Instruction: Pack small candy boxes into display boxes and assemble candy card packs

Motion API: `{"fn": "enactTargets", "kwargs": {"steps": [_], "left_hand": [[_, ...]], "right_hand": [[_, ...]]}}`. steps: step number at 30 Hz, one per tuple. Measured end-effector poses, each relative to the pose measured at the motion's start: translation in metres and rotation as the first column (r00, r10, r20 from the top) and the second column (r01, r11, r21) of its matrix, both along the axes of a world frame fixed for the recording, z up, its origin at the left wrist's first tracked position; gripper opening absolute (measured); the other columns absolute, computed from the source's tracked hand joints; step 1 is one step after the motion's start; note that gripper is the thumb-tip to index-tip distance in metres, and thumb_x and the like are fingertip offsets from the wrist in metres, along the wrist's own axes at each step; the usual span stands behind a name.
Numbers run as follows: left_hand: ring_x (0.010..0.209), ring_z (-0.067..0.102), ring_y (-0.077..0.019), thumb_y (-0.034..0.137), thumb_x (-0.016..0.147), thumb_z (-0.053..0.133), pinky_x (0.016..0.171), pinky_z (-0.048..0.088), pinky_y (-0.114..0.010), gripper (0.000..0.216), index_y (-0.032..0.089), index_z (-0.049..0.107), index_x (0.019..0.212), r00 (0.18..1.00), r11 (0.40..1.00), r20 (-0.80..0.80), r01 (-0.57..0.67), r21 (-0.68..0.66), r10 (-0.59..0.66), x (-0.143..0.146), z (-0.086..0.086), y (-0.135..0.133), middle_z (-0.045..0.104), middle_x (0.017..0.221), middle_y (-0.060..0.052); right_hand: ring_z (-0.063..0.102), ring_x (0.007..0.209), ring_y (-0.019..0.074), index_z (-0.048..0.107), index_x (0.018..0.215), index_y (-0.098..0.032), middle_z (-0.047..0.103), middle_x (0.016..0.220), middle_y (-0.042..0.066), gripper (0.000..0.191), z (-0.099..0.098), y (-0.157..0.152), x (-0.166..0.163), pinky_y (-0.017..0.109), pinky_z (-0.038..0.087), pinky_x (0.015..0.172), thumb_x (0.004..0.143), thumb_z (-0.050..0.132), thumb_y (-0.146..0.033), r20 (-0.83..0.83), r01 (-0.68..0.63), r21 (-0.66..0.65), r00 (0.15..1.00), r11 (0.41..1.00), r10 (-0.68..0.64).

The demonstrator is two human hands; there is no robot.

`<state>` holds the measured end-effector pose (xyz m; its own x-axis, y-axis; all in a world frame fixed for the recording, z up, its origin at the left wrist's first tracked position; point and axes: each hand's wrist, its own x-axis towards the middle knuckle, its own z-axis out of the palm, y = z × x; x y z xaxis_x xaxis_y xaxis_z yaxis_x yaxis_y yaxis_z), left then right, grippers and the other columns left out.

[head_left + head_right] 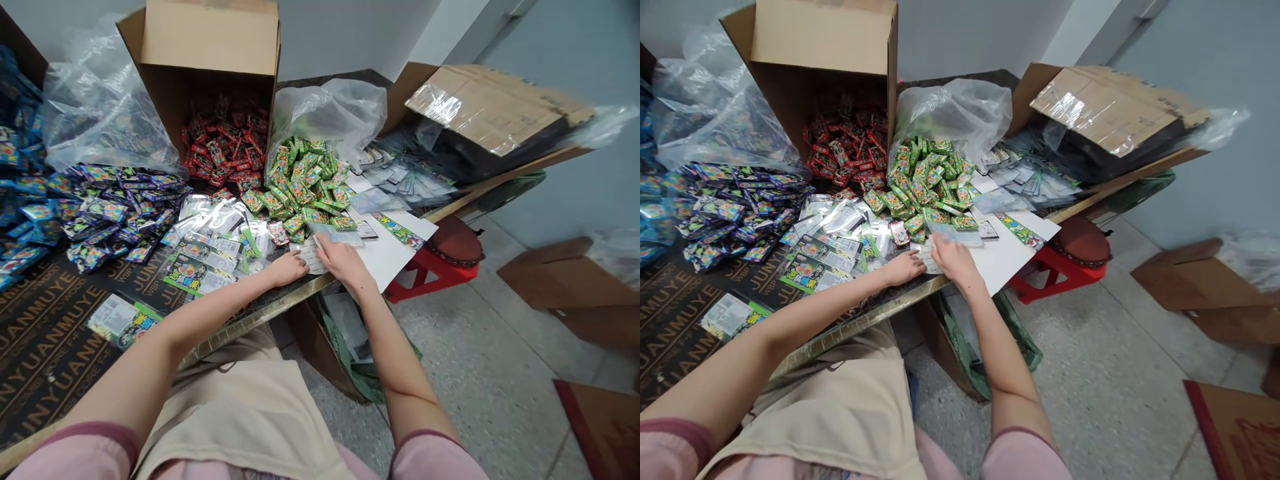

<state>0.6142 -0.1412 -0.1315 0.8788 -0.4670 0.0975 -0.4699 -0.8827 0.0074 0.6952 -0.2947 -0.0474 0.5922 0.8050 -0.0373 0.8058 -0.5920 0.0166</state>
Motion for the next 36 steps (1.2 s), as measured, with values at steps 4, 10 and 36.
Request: {"fn": "enactTargets", "kwargs": {"steps": [4, 10, 36], "left_hand": [[0.076, 0.065, -0.0166, 0.015, 0.095, 0.041, 0.101, 0.043, -0.040, 0.025, 0.017, 0.064, 0.084, 0.993, 0.996, 0.099, -0.063, -0.057, 0.068, -0.054, 0.016, 0.021, 0.068, 0.077, -0.006], [0.086, 0.065, -0.0156, 0.019, 0.097, 0.035, 0.101, 0.047, -0.040, 0.029, 0.020, 0.064, 0.098, 0.945, 0.941, 0.223, -0.168, -0.293, 0.238, -0.142, 0.034, 0.051, 0.069, 0.090, -0.007], [0.061, 0.062, -0.0104, 0.022, 0.047, 0.088, 0.061, 0.049, -0.022, 0.068, 0.019, 0.057, 0.108, 0.637, -0.782, -0.697, -0.229, -0.579, 0.330, -0.288, 0.050, 0.061, 0.067, 0.077, 0.001]], "right_hand": [[0.067, 0.082, 0.0293, 0.044, 0.141, -0.015, 0.070, 0.096, 0.017, 0.048, -0.023, 0.010, -0.014, 0.035, 0.044, 0.072, 0.095, 0.040, -0.028, 0.027, 0.002, -0.043, 1.000, 0.999, -0.001], [0.063, 0.100, 0.0310, 0.055, 0.130, -0.017, 0.065, 0.117, 0.016, 0.053, -0.045, 0.007, -0.017, 0.036, 0.046, 0.079, 0.085, 0.063, -0.043, -0.070, 0.020, 0.106, 0.997, 0.994, -0.013], [0.064, 0.074, 0.0144, 0.073, 0.103, -0.019, 0.072, 0.092, 0.004, 0.039, -0.017, 0.100, -0.191, 0.026, 0.052, 0.067, 0.067, 0.079, -0.035, -0.836, 0.365, 0.522, 0.040, 0.771, 0.547]]}}
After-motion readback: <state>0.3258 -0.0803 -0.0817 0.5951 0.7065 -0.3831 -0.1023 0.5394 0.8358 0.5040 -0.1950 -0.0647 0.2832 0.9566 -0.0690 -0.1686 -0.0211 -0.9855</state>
